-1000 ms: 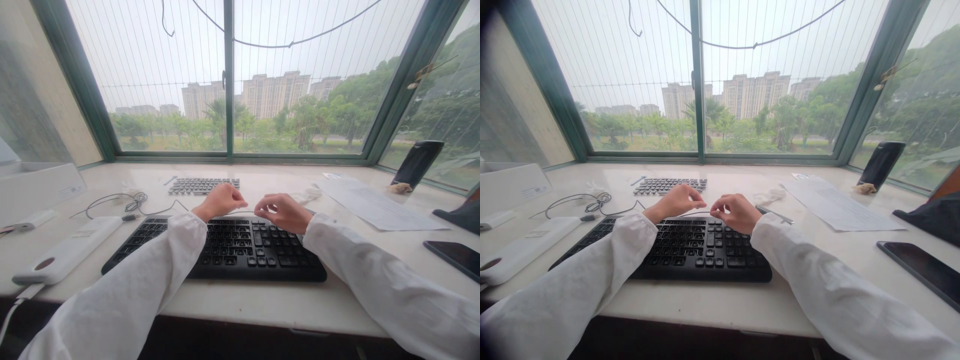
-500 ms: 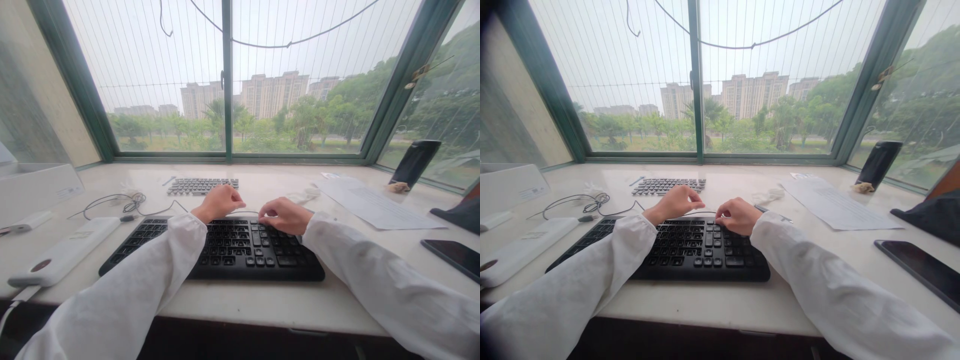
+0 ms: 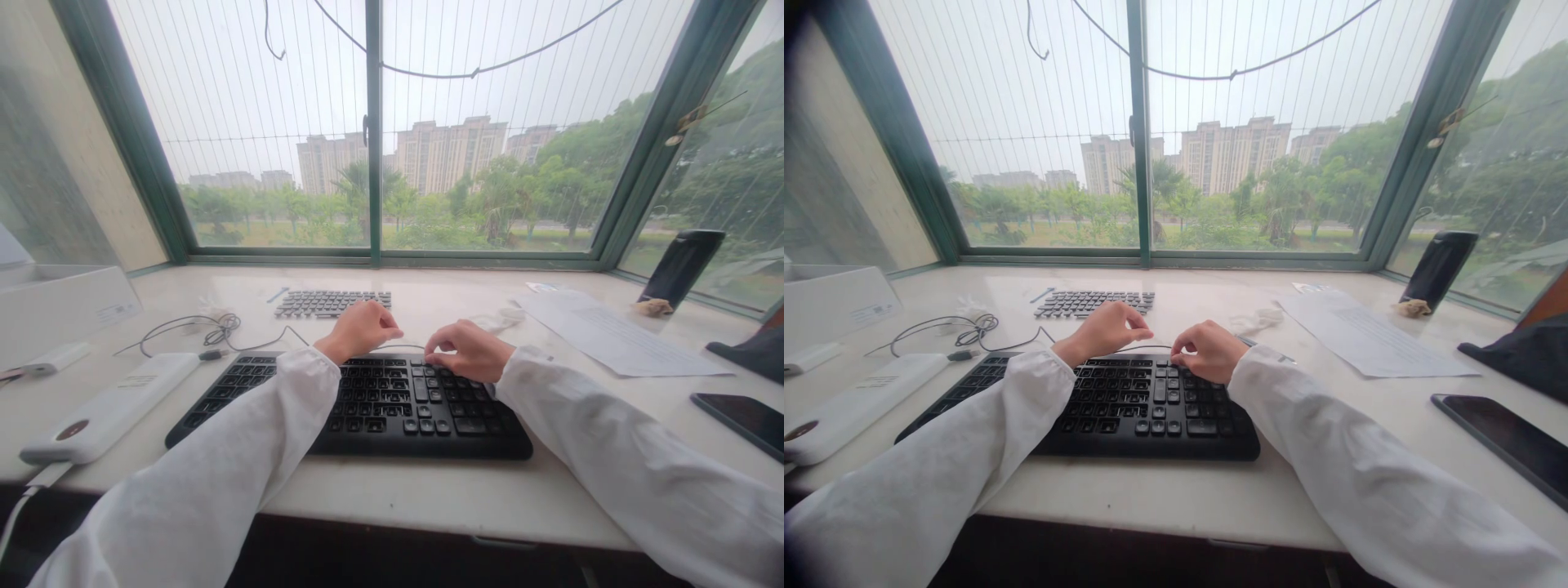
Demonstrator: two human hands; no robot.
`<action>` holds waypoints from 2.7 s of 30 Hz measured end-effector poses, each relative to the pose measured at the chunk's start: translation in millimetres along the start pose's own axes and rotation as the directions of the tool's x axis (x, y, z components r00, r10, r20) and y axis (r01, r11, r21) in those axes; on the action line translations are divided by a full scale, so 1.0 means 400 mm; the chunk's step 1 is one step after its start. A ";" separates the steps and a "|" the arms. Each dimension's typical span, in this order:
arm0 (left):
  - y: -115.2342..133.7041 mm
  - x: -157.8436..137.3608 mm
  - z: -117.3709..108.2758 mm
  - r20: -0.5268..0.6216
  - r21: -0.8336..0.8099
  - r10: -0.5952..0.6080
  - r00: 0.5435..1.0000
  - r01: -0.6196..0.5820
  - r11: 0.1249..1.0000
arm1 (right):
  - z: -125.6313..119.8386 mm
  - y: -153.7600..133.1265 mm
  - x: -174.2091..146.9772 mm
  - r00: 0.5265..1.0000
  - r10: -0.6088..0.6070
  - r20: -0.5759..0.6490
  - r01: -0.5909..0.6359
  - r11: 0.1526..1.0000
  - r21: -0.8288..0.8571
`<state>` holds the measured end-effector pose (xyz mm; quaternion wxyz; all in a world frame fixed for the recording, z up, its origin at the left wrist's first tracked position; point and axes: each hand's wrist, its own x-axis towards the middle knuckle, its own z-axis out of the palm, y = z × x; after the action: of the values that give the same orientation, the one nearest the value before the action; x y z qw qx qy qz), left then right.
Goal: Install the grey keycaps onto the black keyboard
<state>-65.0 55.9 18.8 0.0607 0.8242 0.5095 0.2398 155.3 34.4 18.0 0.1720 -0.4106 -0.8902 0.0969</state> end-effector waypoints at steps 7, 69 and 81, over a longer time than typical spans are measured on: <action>-0.006 0.000 0.002 -0.008 0.011 0.005 1.000 -0.005 1.000 | 0.019 -0.015 0.005 1.000 -0.019 -0.022 0.019 1.000 0.022; -0.042 -0.004 -0.091 -0.210 0.454 -0.241 0.948 0.313 0.834 | 0.105 0.264 0.553 0.962 0.272 -0.026 -0.267 0.918 -0.293; -0.043 -0.004 -0.091 -0.214 0.437 -0.224 0.951 0.298 0.849 | 0.112 0.267 0.575 0.954 0.299 0.002 -0.284 0.906 -0.313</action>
<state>-96.3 57.2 44.3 -0.1457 0.7163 0.6625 0.1637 73.9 277.6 -4.6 0.0669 -0.5582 -0.8270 -0.0087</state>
